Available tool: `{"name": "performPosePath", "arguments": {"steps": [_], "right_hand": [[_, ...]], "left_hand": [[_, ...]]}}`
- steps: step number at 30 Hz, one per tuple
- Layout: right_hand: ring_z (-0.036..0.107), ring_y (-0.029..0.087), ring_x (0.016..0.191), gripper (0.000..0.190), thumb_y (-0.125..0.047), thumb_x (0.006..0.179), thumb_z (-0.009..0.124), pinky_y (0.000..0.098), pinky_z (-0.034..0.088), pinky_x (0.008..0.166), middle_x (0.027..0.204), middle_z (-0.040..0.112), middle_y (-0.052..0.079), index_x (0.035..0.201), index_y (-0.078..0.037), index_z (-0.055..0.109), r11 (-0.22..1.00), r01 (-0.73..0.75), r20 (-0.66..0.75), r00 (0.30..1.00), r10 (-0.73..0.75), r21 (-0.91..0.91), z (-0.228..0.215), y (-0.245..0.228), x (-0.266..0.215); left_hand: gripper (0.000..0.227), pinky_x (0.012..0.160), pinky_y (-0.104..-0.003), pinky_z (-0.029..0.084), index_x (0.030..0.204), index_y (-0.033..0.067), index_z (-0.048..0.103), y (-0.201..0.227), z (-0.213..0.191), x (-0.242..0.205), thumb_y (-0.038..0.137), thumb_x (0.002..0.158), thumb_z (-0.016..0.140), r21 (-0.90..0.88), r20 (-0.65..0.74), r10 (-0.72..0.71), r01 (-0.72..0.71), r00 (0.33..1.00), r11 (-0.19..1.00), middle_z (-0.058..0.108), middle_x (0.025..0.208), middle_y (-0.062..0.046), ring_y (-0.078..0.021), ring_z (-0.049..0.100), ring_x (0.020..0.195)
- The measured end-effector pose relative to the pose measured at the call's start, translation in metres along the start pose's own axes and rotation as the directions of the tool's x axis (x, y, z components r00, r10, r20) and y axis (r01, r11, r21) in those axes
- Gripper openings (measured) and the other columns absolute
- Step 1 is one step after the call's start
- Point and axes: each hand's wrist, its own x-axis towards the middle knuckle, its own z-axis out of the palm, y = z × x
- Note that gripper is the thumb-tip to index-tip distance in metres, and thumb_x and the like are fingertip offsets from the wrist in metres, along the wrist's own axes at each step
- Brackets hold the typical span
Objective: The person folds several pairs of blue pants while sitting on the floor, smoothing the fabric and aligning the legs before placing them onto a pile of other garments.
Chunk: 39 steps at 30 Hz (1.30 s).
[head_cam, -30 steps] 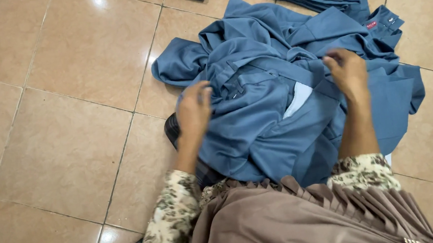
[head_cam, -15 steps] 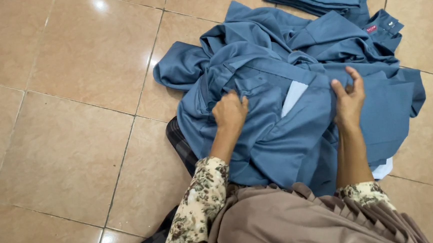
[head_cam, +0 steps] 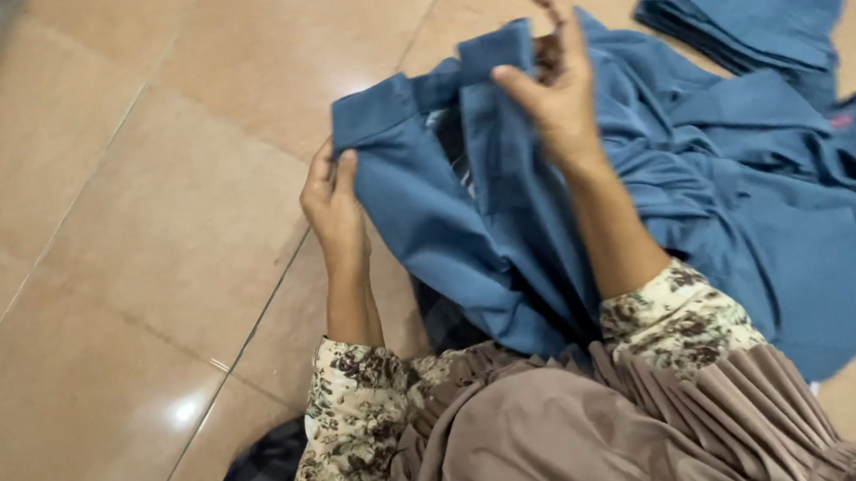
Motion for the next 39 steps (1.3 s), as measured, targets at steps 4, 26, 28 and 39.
{"name": "performPosePath", "arguments": {"steps": [4,26,28,39], "right_hand": [[0.04,0.008,0.078,0.071,-0.013,0.09,0.08,0.0203,0.036,0.072,0.092,0.043,-0.004,0.151,-0.024,0.045,0.986,-0.102,0.103,0.988,0.115,-0.129,0.126,0.01,-0.029],[0.066,0.02,0.071,0.01,-0.024,0.085,0.066,0.0331,0.055,0.048,0.077,0.052,-0.002,0.077,-0.018,0.061,0.555,0.623,0.777,0.626,0.068,-0.551,0.247,0.135,-0.267],[0.066,0.018,0.072,0.012,-0.021,0.086,0.064,0.0307,0.056,0.048,0.076,0.05,-0.002,0.076,-0.018,0.058,0.576,0.65,0.787,0.617,-0.021,-0.495,0.261,0.137,-0.276],[0.06,0.029,0.102,0.049,-0.044,0.093,0.065,0.0412,0.061,0.06,0.106,0.058,0.01,0.132,-0.019,0.049,0.302,0.747,0.791,0.468,0.394,-0.592,0.231,0.117,-0.292]], "left_hand": [[0.045,0.099,-0.025,0.051,0.138,-0.0021,0.059,-0.036,-0.092,-0.01,0.012,0.095,0.062,-0.252,-0.194,-0.214,0.162,0.957,0.954,0.069,0.127,-0.009,-0.0148,0.064,0.113],[0.061,0.099,-0.053,0.04,0.158,0.0221,0.036,-0.403,-0.245,-0.147,0.034,0.104,0.061,-0.62,-0.368,-0.811,0.529,0.456,0.579,0.045,0.139,-0.018,-0.0405,0.051,0.121],[0.063,0.086,-0.053,0.05,0.155,0.0163,0.04,-0.398,-0.248,-0.144,0.032,0.101,0.067,-0.644,-0.417,-0.787,0.463,0.455,0.609,0.049,0.134,-0.022,-0.0453,0.056,0.115],[0.088,0.116,-0.063,0.029,0.155,-0.0052,0.033,-0.141,-0.195,-0.096,0.058,0.098,0.056,-0.489,-0.453,-0.736,0.55,0.504,0.677,0.031,0.156,-0.038,-0.0556,0.032,0.143]]}}
